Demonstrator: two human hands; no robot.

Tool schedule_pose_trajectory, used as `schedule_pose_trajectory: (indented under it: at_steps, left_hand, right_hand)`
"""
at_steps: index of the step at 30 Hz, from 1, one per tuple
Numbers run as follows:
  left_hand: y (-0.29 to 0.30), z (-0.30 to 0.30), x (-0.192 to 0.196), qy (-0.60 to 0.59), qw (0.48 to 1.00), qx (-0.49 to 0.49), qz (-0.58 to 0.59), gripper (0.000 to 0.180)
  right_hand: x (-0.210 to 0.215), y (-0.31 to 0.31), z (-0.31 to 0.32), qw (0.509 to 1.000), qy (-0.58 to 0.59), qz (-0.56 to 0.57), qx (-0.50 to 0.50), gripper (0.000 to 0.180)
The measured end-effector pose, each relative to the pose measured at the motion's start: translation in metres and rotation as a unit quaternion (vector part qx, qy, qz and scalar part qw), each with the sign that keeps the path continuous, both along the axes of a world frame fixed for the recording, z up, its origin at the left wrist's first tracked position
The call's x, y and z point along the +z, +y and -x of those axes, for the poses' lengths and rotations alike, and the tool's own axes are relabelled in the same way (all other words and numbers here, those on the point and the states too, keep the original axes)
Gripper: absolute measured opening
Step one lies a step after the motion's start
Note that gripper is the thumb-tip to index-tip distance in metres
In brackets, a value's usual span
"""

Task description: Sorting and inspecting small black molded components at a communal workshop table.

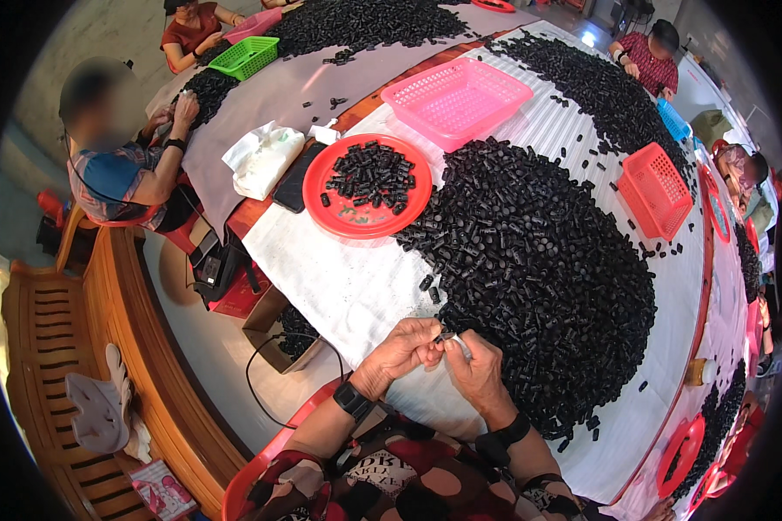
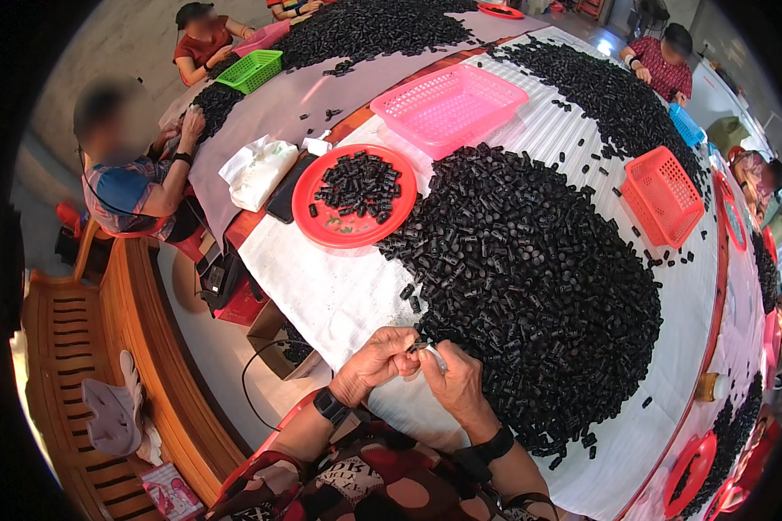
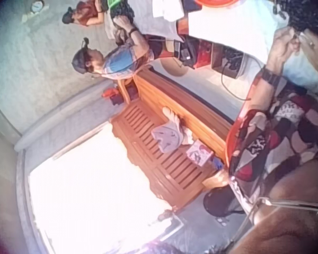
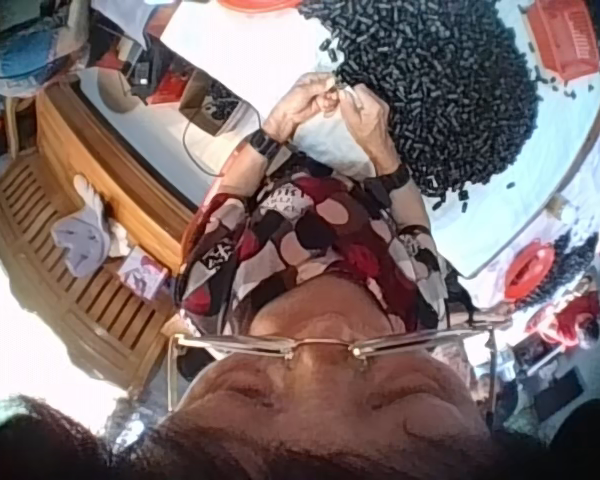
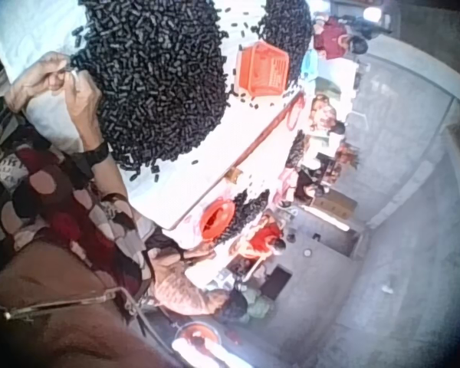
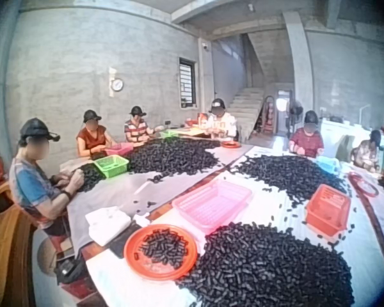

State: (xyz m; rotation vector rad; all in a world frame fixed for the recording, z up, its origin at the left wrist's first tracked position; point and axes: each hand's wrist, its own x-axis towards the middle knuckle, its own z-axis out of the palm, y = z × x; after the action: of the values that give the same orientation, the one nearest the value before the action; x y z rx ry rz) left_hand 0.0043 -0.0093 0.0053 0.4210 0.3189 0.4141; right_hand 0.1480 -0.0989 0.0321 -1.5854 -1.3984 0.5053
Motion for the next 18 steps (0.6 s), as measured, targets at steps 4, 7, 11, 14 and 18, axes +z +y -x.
schedule_pose_trajectory:
  at_steps: [4, 7, 11, 14, 18]
  left_hand:
    - [0.0002, -0.0005, -0.0003, -0.003, 1.0, -0.004, -0.006, 0.025]
    - [0.0, -0.0006, -0.0016, 0.006, 1.0, -0.003, -0.006, 0.025]
    - [-0.0005, -0.0005, -0.0005, -0.024, 1.0, 0.0, -0.001, 0.024]
    - [-0.0004, -0.0005, 0.0001, -0.007, 1.0, 0.004, -0.005, 0.026]
    - [0.0002, -0.0004, 0.0014, -0.002, 1.0, -0.004, 0.0, 0.026]
  right_hand:
    - [-0.0007, -0.0003, -0.0002, 1.0, -0.003, 0.0, 0.003, 0.022]
    - [-0.0016, -0.0002, 0.0006, 0.999, 0.032, -0.017, -0.011, 0.022]
    - [0.0008, -0.0001, 0.0007, 1.0, 0.026, 0.001, -0.009, 0.022]
    - [0.0034, -0.0001, 0.0011, 1.0, 0.019, -0.001, -0.007, 0.021]
    - [0.0023, -0.0004, 0.0001, 1.0, 0.003, -0.007, 0.002, 0.021]
